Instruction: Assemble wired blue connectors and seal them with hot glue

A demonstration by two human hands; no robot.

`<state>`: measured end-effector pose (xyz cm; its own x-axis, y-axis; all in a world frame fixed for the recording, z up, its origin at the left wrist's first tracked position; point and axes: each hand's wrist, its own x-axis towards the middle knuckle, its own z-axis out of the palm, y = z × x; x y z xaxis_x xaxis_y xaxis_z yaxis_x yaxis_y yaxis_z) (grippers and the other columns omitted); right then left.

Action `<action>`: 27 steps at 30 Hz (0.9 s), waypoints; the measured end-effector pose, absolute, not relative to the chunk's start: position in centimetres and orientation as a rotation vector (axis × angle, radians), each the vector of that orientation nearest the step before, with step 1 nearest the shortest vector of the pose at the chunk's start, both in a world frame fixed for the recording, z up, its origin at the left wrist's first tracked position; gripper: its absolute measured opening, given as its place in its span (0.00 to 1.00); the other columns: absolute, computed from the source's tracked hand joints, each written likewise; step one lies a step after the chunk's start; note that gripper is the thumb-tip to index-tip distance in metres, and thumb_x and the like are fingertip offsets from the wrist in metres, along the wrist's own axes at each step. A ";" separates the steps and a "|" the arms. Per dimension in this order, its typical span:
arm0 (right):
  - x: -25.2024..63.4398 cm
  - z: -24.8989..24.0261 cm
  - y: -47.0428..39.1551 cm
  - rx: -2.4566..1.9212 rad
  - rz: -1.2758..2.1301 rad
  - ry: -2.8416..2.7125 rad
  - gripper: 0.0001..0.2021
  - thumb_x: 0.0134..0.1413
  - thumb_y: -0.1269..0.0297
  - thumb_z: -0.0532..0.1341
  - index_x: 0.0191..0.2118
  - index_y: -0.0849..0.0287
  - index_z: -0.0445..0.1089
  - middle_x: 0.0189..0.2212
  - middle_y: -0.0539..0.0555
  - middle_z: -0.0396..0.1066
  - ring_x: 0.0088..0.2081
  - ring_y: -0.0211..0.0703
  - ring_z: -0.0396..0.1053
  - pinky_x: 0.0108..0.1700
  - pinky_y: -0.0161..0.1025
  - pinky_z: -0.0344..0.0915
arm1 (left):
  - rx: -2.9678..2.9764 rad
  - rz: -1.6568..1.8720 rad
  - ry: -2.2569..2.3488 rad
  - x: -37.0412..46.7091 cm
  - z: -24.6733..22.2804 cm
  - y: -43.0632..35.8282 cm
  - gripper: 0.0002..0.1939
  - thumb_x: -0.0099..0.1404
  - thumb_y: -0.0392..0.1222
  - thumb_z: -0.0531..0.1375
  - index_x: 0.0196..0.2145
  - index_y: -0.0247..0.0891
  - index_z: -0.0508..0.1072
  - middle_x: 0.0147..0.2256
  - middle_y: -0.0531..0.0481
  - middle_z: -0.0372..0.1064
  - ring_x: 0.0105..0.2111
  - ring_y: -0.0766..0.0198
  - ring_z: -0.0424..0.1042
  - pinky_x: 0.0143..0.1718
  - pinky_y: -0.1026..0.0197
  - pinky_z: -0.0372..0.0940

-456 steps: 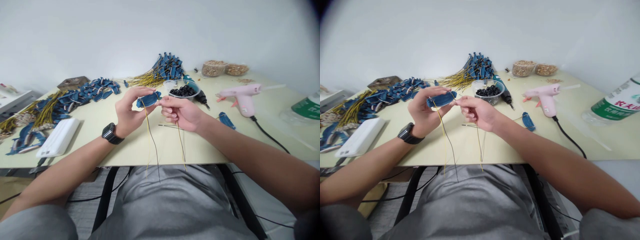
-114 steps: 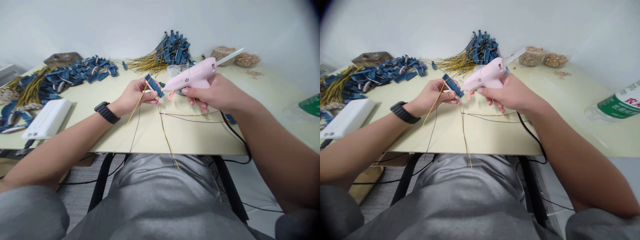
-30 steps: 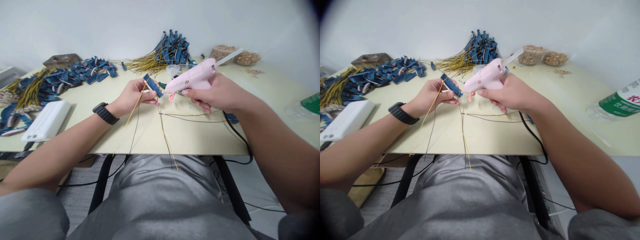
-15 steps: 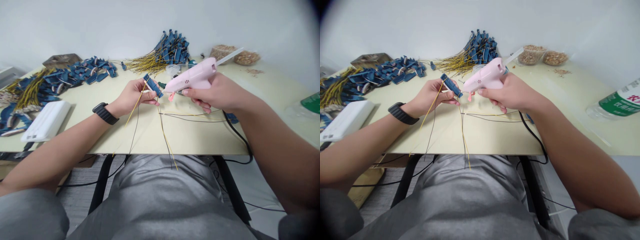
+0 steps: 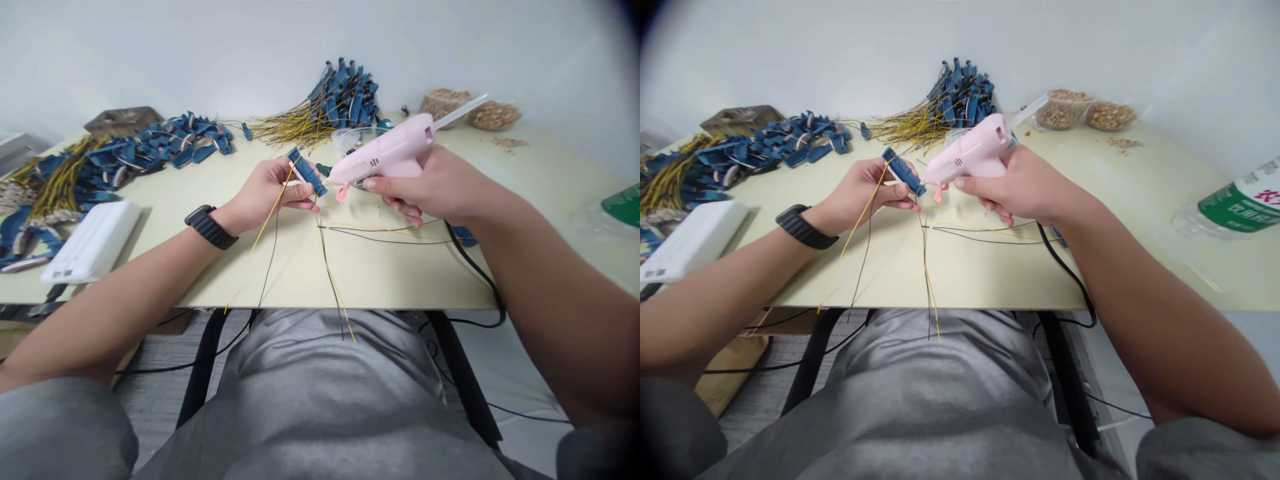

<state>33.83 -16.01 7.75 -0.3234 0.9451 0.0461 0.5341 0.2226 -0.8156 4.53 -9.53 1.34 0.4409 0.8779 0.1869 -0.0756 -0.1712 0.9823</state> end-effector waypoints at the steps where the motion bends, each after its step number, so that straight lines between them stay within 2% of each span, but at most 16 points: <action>1: 33.8 7.8 -16.0 -1.366 0.963 -1.955 0.24 0.70 0.50 0.79 0.29 0.52 0.70 0.19 0.50 0.68 0.21 0.39 0.61 0.24 0.41 0.65 | 1.503 1.001 0.739 4.5 1.3 -9.5 0.28 0.57 0.49 0.90 0.45 0.34 0.84 0.43 0.45 0.85 0.40 0.57 0.89 0.46 0.57 0.87; 7: 34.2 7.1 -14.8 -1.346 0.936 -1.966 0.22 0.70 0.54 0.78 0.27 0.54 0.72 0.20 0.52 0.70 0.18 0.38 0.63 0.20 0.41 0.64 | 1.528 0.981 0.683 4.5 1.1 -9.3 0.31 0.54 0.54 0.90 0.45 0.36 0.85 0.42 0.47 0.85 0.39 0.61 0.88 0.44 0.62 0.86; 20: 34.0 7.3 -15.1 -1.351 0.958 -1.945 0.12 0.72 0.59 0.76 0.38 0.55 0.77 0.20 0.49 0.70 0.18 0.39 0.64 0.20 0.39 0.64 | 1.539 0.993 0.698 4.6 1.0 -9.5 0.31 0.54 0.55 0.90 0.45 0.36 0.84 0.41 0.48 0.84 0.38 0.61 0.87 0.43 0.61 0.87; 27: 34.2 7.2 -15.0 -1.366 0.950 -1.981 0.19 0.74 0.56 0.76 0.32 0.54 0.72 0.20 0.51 0.70 0.20 0.38 0.63 0.22 0.39 0.64 | 1.543 0.981 0.707 4.6 1.1 -9.5 0.29 0.56 0.51 0.90 0.45 0.36 0.84 0.42 0.47 0.85 0.40 0.60 0.88 0.45 0.60 0.87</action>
<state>34.18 -15.01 7.21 -0.3340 0.9415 0.0442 0.5546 0.2342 -0.7984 4.58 -9.46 1.07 0.4749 0.8547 0.2099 -0.0708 -0.2006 0.9771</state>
